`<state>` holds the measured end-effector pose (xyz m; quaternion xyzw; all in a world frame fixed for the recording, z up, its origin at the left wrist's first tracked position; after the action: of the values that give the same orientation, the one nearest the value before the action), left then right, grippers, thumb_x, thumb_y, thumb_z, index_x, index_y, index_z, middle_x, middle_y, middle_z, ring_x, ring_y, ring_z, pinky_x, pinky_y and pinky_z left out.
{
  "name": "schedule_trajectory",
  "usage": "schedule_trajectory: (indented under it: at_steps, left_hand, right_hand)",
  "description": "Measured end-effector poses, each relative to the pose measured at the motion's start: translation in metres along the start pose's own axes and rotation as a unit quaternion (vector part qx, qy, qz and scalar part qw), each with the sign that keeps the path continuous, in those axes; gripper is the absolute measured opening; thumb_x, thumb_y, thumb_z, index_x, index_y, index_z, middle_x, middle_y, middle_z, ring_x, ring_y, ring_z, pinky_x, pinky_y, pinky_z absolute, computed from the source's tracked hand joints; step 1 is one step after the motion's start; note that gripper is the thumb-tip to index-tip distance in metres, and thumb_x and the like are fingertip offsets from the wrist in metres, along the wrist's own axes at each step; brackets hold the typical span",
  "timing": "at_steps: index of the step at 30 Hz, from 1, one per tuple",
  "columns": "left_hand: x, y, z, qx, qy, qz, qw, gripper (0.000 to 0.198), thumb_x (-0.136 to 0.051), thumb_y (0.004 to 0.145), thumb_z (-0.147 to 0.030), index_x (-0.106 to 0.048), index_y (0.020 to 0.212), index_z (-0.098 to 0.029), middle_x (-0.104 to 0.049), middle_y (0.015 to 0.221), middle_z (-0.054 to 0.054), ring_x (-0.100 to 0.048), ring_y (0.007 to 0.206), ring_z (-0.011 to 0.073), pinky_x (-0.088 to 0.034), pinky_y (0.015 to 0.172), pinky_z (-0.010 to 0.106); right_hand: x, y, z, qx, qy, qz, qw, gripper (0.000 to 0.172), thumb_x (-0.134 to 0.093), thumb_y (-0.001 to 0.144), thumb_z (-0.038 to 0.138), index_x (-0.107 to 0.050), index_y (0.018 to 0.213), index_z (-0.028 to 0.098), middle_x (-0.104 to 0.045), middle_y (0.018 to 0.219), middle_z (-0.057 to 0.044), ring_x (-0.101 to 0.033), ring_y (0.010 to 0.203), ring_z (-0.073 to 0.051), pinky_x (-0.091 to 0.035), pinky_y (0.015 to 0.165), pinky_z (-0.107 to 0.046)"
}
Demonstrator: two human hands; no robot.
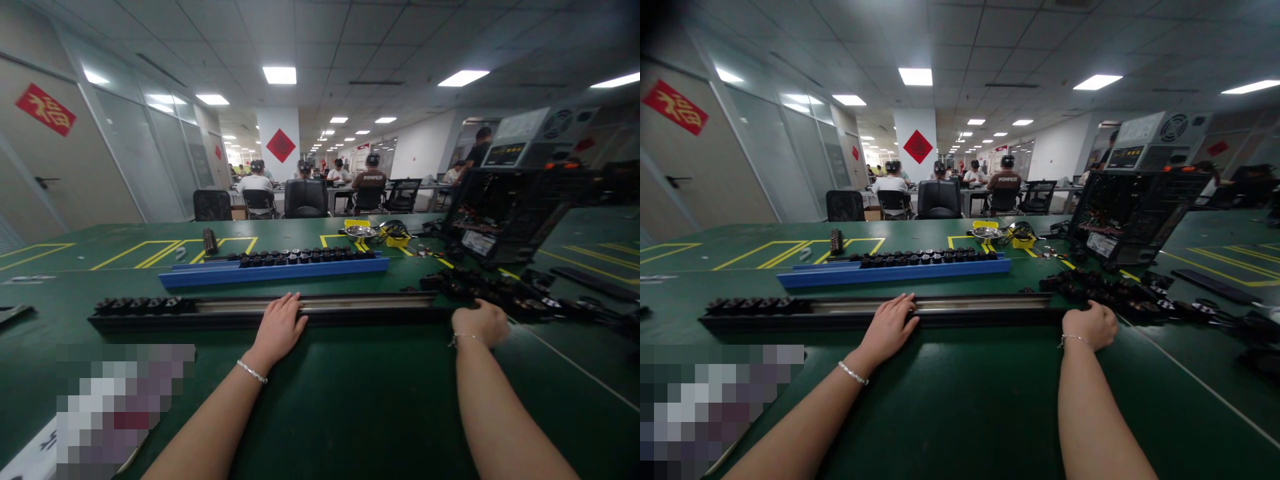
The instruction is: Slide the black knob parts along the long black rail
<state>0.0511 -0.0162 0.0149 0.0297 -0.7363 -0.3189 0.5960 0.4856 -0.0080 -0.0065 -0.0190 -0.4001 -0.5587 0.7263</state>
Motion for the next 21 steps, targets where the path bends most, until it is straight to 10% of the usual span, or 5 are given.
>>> schedule_trajectory:
  at_steps: [6, 10, 15, 21]
  left_hand:
    - [0.01, 0.004, 0.014, 0.058, 0.006, -0.02, 0.998, 0.028, -0.042, 0.088, -0.038, -0.059, 0.103, -0.022, -0.056, 0.131, 0.007, -0.042, 0.128, 0.0247, -0.037, 0.102, 0.046]
    - [0.03, 0.002, 0.046, 0.182, 0.073, -0.054, 0.979, 0.035, -0.045, 0.083, -0.037, -0.059, 0.109, -0.02, -0.046, 0.14, 0.012, -0.03, 0.135, 0.0325, -0.03, 0.103, 0.056]
    - [0.063, -0.011, 0.122, 0.346, 0.154, -0.008, 0.925, 0.05, -0.048, 0.077, -0.039, -0.054, 0.117, -0.009, -0.034, 0.144, 0.023, -0.021, 0.135, 0.042, -0.024, 0.099, 0.065]
    - [0.099, -0.02, 0.213, 0.365, 0.154, 0.011, 0.918, 0.029, -0.054, 0.073, -0.033, -0.065, 0.077, -0.006, -0.068, 0.092, 0.021, -0.057, 0.1, 0.0326, -0.044, 0.085, 0.051]
  right_hand:
    - [0.007, -0.043, 0.078, 0.294, 0.061, -0.001, 0.954, 0.039, -0.036, 0.078, 0.016, -0.063, 0.106, 0.01, -0.058, 0.118, -0.014, -0.048, 0.111, -0.022, -0.031, 0.102, -0.033]
    - [-0.012, -0.093, 0.112, 0.444, 0.052, 0.155, 0.881, 0.039, -0.035, 0.085, 0.026, -0.061, 0.111, 0.015, -0.058, 0.123, -0.009, -0.047, 0.116, -0.019, -0.033, 0.101, -0.034]
    - [-0.02, -0.115, 0.123, 0.433, -0.038, 0.245, 0.867, 0.039, -0.033, 0.086, 0.027, -0.065, 0.108, 0.022, -0.061, 0.12, -0.004, -0.052, 0.113, -0.019, -0.031, 0.1, -0.04]
    - [-0.015, -0.112, 0.126, 0.425, -0.051, 0.262, 0.865, 0.04, -0.033, 0.085, 0.025, -0.065, 0.11, 0.022, -0.063, 0.119, -0.004, -0.053, 0.111, -0.017, -0.033, 0.097, -0.035]
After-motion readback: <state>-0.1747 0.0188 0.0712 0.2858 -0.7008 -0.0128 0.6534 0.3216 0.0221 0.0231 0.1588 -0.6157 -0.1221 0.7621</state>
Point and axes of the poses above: each hand's wrist, its own y-axis towards the middle knuckle, its own x-axis out of the back of the hand, z = x × y, the point moved 4 cm from there along y, towards the middle knuckle
